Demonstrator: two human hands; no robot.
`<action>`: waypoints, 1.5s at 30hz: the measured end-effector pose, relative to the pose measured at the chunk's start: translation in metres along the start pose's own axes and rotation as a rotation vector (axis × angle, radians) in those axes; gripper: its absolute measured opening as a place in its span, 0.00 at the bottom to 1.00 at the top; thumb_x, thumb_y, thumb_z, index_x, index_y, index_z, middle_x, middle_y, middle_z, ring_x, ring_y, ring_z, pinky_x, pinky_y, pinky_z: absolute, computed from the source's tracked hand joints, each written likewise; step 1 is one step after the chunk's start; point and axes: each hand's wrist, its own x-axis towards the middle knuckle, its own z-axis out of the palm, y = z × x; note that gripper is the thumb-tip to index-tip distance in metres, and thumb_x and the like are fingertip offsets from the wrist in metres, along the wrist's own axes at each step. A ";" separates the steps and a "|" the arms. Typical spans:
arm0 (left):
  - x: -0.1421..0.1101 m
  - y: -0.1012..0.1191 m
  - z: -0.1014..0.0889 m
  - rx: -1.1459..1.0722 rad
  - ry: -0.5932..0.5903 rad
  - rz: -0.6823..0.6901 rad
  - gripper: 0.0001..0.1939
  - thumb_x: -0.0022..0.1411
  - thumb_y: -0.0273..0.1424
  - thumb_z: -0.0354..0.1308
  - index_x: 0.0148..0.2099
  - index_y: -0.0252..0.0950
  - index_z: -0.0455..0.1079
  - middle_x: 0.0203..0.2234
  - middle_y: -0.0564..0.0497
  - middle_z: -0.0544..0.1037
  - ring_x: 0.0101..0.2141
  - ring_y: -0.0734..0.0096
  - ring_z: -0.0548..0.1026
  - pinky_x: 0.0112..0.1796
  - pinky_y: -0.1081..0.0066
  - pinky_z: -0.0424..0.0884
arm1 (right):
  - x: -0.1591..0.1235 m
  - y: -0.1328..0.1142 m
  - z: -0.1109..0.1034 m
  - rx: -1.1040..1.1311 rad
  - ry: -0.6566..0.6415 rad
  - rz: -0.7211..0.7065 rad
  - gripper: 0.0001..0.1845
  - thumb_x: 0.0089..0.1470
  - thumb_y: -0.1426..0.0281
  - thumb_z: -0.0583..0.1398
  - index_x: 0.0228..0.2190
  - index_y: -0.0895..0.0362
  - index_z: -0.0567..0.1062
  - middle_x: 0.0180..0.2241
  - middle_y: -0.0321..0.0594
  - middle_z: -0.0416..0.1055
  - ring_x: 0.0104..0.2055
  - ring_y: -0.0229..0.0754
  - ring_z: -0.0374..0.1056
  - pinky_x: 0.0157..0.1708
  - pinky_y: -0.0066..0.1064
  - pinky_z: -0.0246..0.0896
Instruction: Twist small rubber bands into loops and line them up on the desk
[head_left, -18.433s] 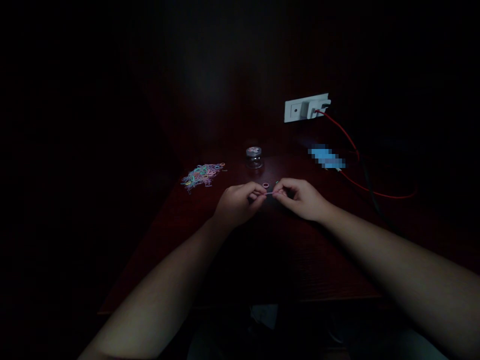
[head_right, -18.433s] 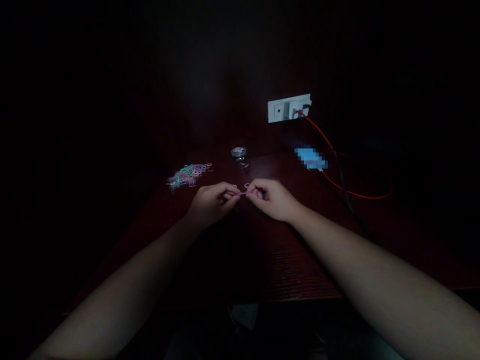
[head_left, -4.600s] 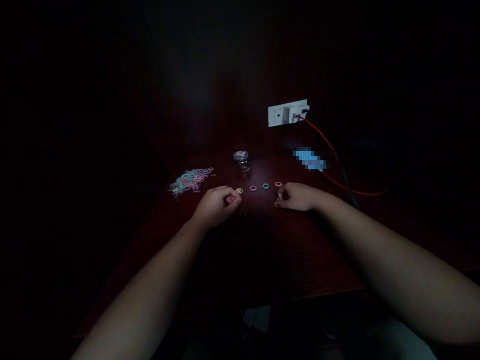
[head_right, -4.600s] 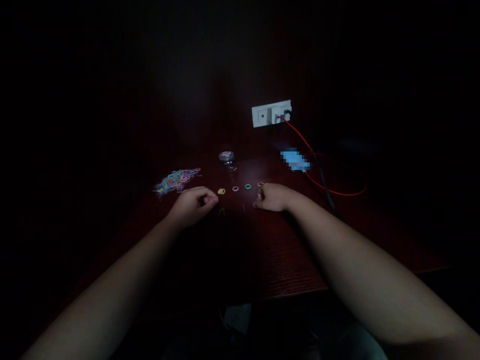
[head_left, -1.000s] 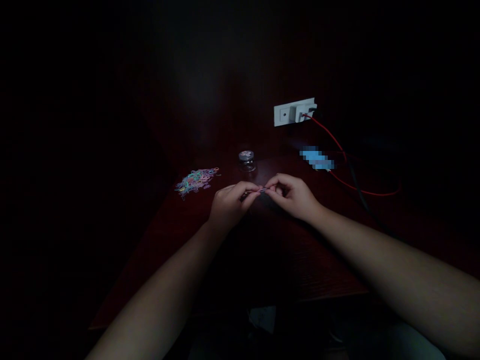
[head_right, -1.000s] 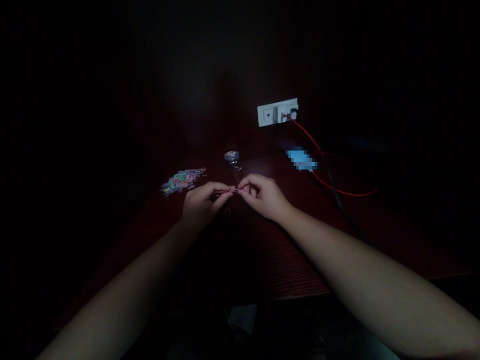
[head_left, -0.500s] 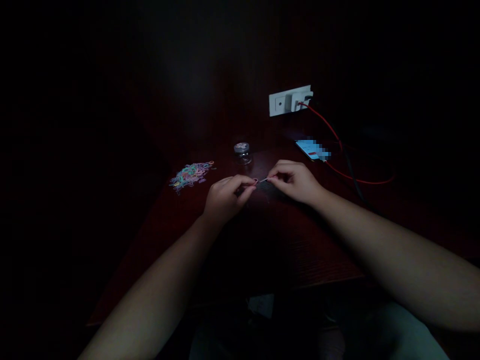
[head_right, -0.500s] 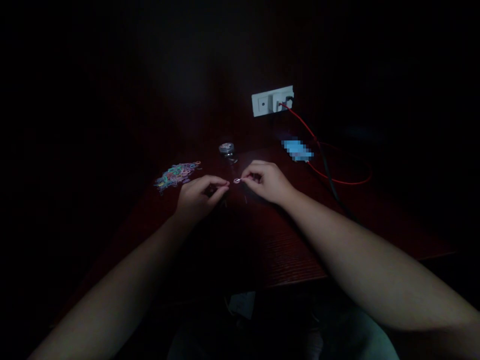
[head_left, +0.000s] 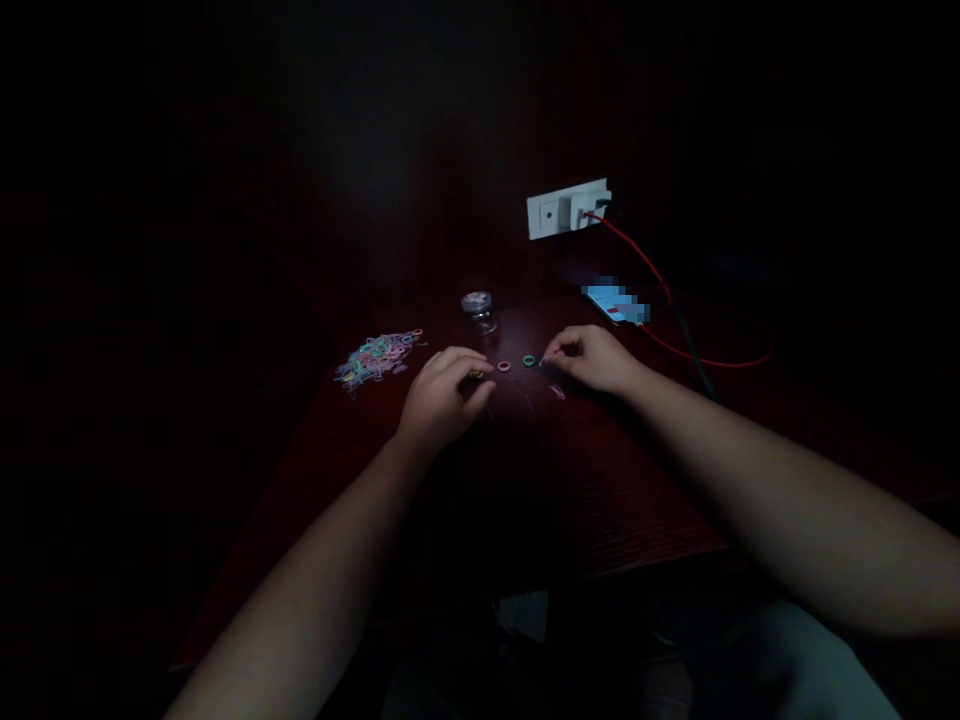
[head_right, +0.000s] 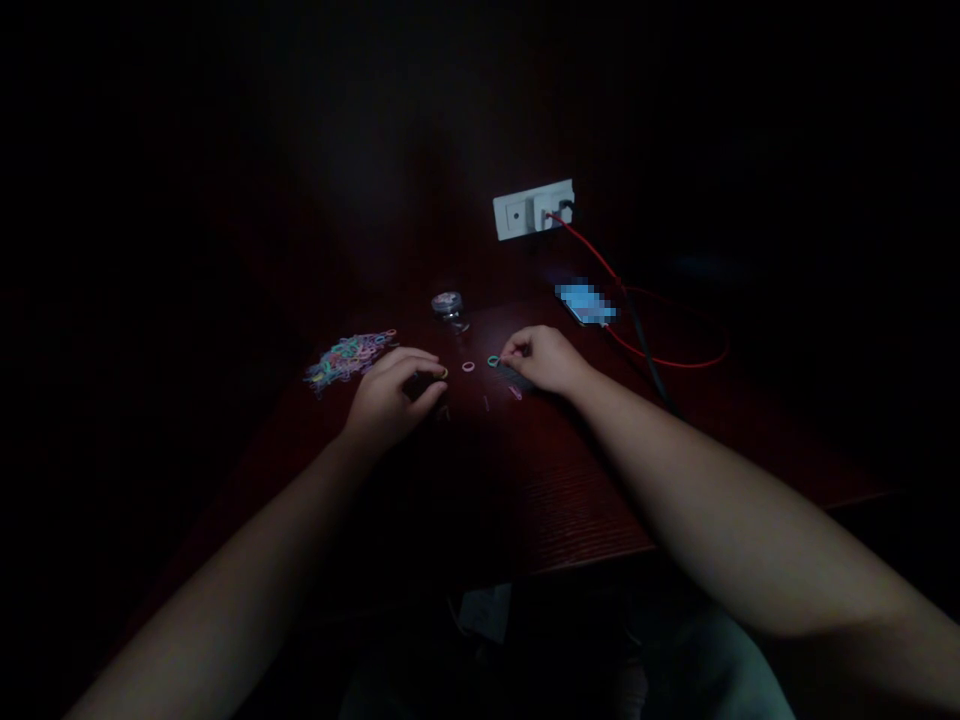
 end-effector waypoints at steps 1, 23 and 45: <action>0.000 -0.001 0.000 0.001 0.003 -0.002 0.07 0.57 0.28 0.61 0.40 0.38 0.72 0.40 0.48 0.76 0.43 0.65 0.73 0.46 0.61 0.69 | 0.000 0.000 0.000 0.002 -0.004 0.009 0.05 0.48 0.71 0.61 0.26 0.58 0.79 0.26 0.38 0.72 0.29 0.38 0.66 0.30 0.31 0.59; 0.000 0.003 0.001 0.016 0.038 -0.016 0.10 0.54 0.31 0.65 0.41 0.40 0.74 0.44 0.48 0.72 0.44 0.64 0.72 0.46 0.60 0.70 | -0.013 -0.033 0.010 -0.005 -0.051 -0.197 0.07 0.51 0.72 0.60 0.28 0.59 0.79 0.26 0.38 0.69 0.28 0.36 0.63 0.30 0.28 0.55; 0.002 0.015 0.001 -0.013 -0.035 0.083 0.09 0.55 0.29 0.64 0.40 0.40 0.74 0.43 0.49 0.74 0.42 0.66 0.71 0.43 0.62 0.70 | -0.017 -0.042 0.015 0.002 -0.084 -0.192 0.06 0.50 0.72 0.60 0.27 0.58 0.78 0.25 0.36 0.67 0.27 0.35 0.62 0.29 0.27 0.53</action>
